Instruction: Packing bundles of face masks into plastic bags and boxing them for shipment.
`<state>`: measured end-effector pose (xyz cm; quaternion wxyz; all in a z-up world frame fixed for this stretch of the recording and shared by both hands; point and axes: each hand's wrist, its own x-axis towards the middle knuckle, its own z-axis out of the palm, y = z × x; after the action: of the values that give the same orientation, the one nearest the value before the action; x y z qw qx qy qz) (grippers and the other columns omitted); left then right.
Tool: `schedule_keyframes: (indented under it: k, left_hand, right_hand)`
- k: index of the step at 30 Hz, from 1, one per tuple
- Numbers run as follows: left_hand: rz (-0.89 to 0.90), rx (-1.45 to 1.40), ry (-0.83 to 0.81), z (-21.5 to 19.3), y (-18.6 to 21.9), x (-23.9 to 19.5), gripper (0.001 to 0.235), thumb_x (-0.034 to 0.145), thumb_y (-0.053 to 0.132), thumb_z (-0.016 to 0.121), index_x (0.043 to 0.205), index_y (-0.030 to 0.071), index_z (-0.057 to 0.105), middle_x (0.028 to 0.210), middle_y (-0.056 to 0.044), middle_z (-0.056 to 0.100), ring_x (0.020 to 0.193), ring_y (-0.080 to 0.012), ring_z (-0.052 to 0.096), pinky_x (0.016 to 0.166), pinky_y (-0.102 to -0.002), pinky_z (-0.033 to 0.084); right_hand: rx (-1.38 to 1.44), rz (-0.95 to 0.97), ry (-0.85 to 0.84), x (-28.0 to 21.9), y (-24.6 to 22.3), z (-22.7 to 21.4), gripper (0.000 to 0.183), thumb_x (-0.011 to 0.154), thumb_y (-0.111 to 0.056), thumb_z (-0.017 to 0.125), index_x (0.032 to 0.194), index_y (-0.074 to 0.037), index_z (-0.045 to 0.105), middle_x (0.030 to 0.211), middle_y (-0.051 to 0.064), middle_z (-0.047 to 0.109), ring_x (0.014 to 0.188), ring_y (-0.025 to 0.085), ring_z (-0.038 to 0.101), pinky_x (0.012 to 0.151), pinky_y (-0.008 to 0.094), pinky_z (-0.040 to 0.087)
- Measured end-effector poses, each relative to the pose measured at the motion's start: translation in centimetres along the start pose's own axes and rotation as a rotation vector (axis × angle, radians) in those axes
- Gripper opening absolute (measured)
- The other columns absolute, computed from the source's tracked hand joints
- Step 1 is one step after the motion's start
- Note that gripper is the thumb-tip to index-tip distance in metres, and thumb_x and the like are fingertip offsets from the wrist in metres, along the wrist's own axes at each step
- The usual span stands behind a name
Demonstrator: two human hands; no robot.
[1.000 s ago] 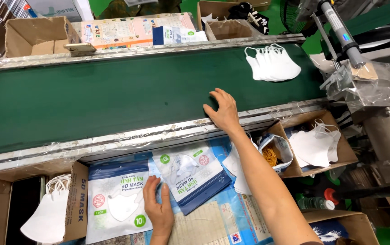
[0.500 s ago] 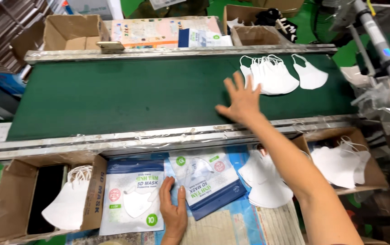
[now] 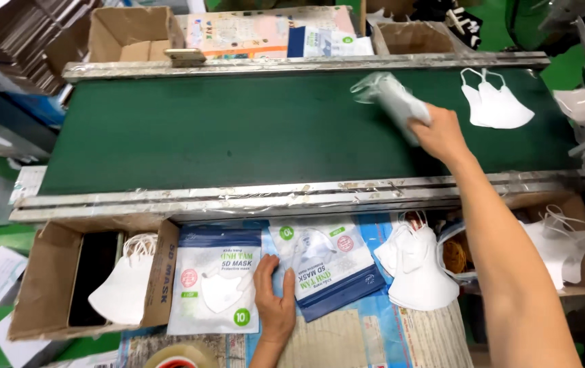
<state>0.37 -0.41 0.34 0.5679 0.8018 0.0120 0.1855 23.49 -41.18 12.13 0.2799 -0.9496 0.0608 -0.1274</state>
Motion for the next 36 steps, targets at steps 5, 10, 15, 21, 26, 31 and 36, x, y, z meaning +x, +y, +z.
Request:
schedule_keyframes:
  k: [5, 10, 15, 21, 26, 31, 36]
  left_hand:
    - [-0.002, 0.038, 0.001, -0.7, 0.5, -0.2, 0.039, 0.094, 0.019, 0.070, 0.125, -0.003, 0.062, 0.138, -0.022, 0.060, 0.131, -0.0348, 0.057, 0.111, -0.040, 0.044]
    - [-0.050, -0.308, -0.356, -4.4, 5.9, -0.5, 0.073, 0.081, 0.019, 0.081, 0.143, -0.005, 0.049, 0.144, -0.021, 0.055, 0.133, -0.0294, 0.051, 0.110, -0.040, 0.037]
    - [-0.426, -0.574, -0.714, -5.4, 7.4, -3.0, 0.056, 0.083, 0.015, 0.085, 0.133, -0.002, 0.065, 0.122, -0.014, 0.074, 0.110, -0.0185, 0.068, 0.099, -0.034, 0.055]
    - [0.018, -0.180, -0.741, -6.3, 6.1, -4.8, 0.070, 0.073, 0.017, 0.091, 0.135, 0.003, 0.063, 0.124, -0.012, 0.074, 0.114, -0.0197, 0.070, 0.100, -0.035, 0.056]
    - [-0.215, -0.318, -0.793, -7.7, 6.0, -4.3, 0.081, 0.074, 0.038, 0.089, 0.139, 0.000, 0.059, 0.129, -0.020, 0.072, 0.117, -0.0326, 0.069, 0.101, -0.044, 0.055]
    - [-0.856, -1.625, -1.295, -9.3, 6.9, -3.8, 0.107, 0.090, 0.085, 0.056, 0.150, -0.003, 0.048, 0.143, -0.023, 0.061, 0.126, -0.0378, 0.066, 0.106, -0.050, 0.052]
    - [-0.710, -0.944, -1.217, -9.5, 5.8, -5.2, 0.088, 0.076, 0.063, 0.072, 0.138, 0.001, 0.061, 0.137, -0.018, 0.066, 0.125, -0.0322, 0.065, 0.109, -0.044, 0.050]
  right_hand:
    - [1.006, 0.016, -0.167, -16.4, -10.9, -1.7, 0.043, 0.085, -0.014, 0.075, 0.123, 0.003, 0.065, 0.107, 0.003, 0.071, 0.095, 0.016, 0.067, 0.083, 0.033, 0.055]
    - [0.935, 0.175, -0.244, -31.7, -8.0, 3.6, 0.047, 0.086, -0.010, 0.081, 0.127, 0.010, 0.068, 0.110, 0.011, 0.072, 0.099, 0.017, 0.066, 0.090, 0.034, 0.054]
    - [0.895, 0.284, -0.506, -37.7, -9.2, 4.1, 0.073, 0.076, -0.010, 0.084, 0.142, 0.002, 0.054, 0.121, 0.009, 0.070, 0.107, 0.016, 0.064, 0.093, 0.034, 0.052]
    - [0.642, -0.046, -0.439, -40.0, -9.5, 6.4, 0.099, 0.067, -0.020, 0.093, 0.148, 0.007, 0.043, 0.143, 0.020, 0.054, 0.129, 0.030, 0.052, 0.106, 0.041, 0.042]
    - [0.837, 0.303, -0.482, -41.1, -7.6, 4.9, 0.078, 0.069, -0.027, 0.085, 0.137, -0.001, 0.060, 0.122, 0.015, 0.073, 0.111, 0.025, 0.068, 0.098, 0.040, 0.053]
    - [1.101, 0.503, -0.568, -45.2, -4.6, 2.7, 0.049, 0.069, 0.000, 0.085, 0.116, 0.005, 0.070, 0.102, 0.019, 0.073, 0.089, 0.027, 0.069, 0.077, 0.046, 0.057]
    - [0.701, 0.260, -0.493, -41.2, -12.8, 0.9, 0.046, 0.070, -0.001, 0.085, 0.113, -0.004, 0.069, 0.102, 0.013, 0.074, 0.091, 0.028, 0.070, 0.078, 0.044, 0.057]
